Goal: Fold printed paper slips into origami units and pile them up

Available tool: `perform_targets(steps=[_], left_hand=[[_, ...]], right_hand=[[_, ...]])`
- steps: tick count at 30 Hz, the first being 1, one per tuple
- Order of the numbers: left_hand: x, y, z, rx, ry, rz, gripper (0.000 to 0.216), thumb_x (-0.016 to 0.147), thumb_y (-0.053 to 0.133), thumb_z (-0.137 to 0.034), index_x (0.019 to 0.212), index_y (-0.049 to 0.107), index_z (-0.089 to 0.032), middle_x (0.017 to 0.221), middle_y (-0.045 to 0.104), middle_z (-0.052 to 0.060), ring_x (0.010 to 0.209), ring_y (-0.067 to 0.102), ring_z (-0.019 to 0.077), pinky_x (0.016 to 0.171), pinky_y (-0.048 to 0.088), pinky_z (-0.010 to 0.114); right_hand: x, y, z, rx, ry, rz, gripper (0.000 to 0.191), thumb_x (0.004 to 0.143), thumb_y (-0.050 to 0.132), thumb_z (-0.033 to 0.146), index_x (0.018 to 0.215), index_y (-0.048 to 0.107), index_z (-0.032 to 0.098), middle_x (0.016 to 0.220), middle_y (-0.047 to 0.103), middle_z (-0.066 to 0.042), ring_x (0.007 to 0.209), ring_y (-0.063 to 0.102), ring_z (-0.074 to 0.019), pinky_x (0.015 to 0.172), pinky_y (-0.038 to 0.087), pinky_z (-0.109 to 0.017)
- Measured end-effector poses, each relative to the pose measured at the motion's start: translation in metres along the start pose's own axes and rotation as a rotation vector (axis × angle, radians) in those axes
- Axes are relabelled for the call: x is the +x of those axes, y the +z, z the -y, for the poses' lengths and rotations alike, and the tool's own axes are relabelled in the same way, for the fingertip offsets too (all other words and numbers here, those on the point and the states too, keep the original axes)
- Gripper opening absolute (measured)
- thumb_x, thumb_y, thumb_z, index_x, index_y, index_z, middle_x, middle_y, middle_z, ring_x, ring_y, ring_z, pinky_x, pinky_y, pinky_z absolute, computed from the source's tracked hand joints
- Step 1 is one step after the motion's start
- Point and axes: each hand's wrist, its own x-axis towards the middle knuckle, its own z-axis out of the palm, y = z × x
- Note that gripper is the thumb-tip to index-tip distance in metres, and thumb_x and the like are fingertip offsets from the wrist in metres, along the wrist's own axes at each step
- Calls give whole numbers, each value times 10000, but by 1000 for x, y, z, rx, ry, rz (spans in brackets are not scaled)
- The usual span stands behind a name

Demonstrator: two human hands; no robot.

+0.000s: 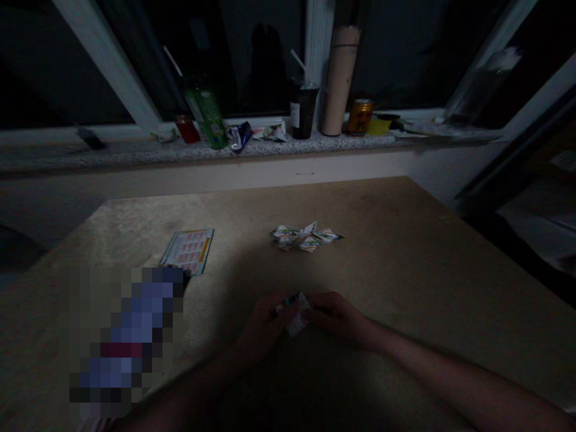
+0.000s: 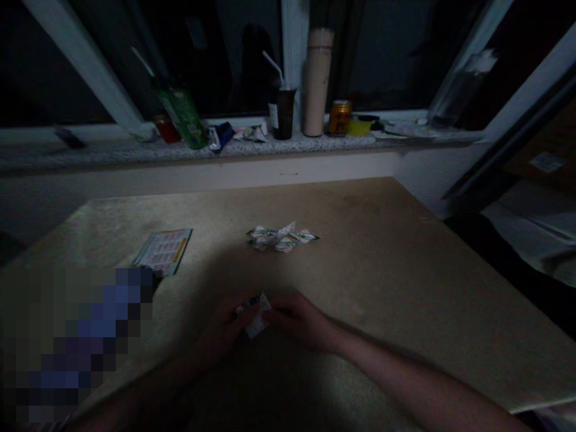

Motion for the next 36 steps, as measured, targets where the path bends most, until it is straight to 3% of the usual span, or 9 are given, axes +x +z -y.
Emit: perform_targets(steps=[3,6,10,20,27,36], left_hand=[[-2,0,-1,66,9,-59,344,853,372,-397,694,569,-165,691,567,8,660,504,159,640,423,244],[-3,2,-2,124,13,-34,374,879,316,-388,668,543,-178,667,560,9,632,488,155,635,415,246],[-1,4,-1,138,32,-1,388,885,304,-384,630,516,-183,618,541,4,578,478,146,602,403,245],[0,3,-2,160,132,19,378,891,314,-333,605,505,-177,604,523,-1,596,471,146,591,369,244],[0,3,-1,115,54,-31,382,889,290,-355,604,480,-186,575,489,-12,556,456,141,572,362,242],[3,2,-1,4,-22,4,428,872,330,-431,542,439,-181,514,410,-41,491,389,111,494,307,214]], right_hand=[[-1,0,2,59,23,-20,331,852,489,437,811,613,132,723,556,-7,653,483,-122,626,396,-228],[-1,0,0,84,26,-46,324,842,506,433,782,625,138,726,577,-10,660,501,-127,635,407,-230],[1,3,-6,61,1,-92,313,848,503,412,755,617,136,690,565,-3,626,497,-116,591,399,-211],[1,1,2,20,-23,-33,369,865,449,459,736,591,144,670,535,7,617,466,-114,590,387,-221],[4,-2,-8,-115,65,-162,445,810,497,518,560,472,150,540,355,39,508,311,-80,463,261,-206],[2,-5,-5,-40,70,-166,452,800,491,543,574,462,153,556,363,33,517,308,-81,461,250,-208]])
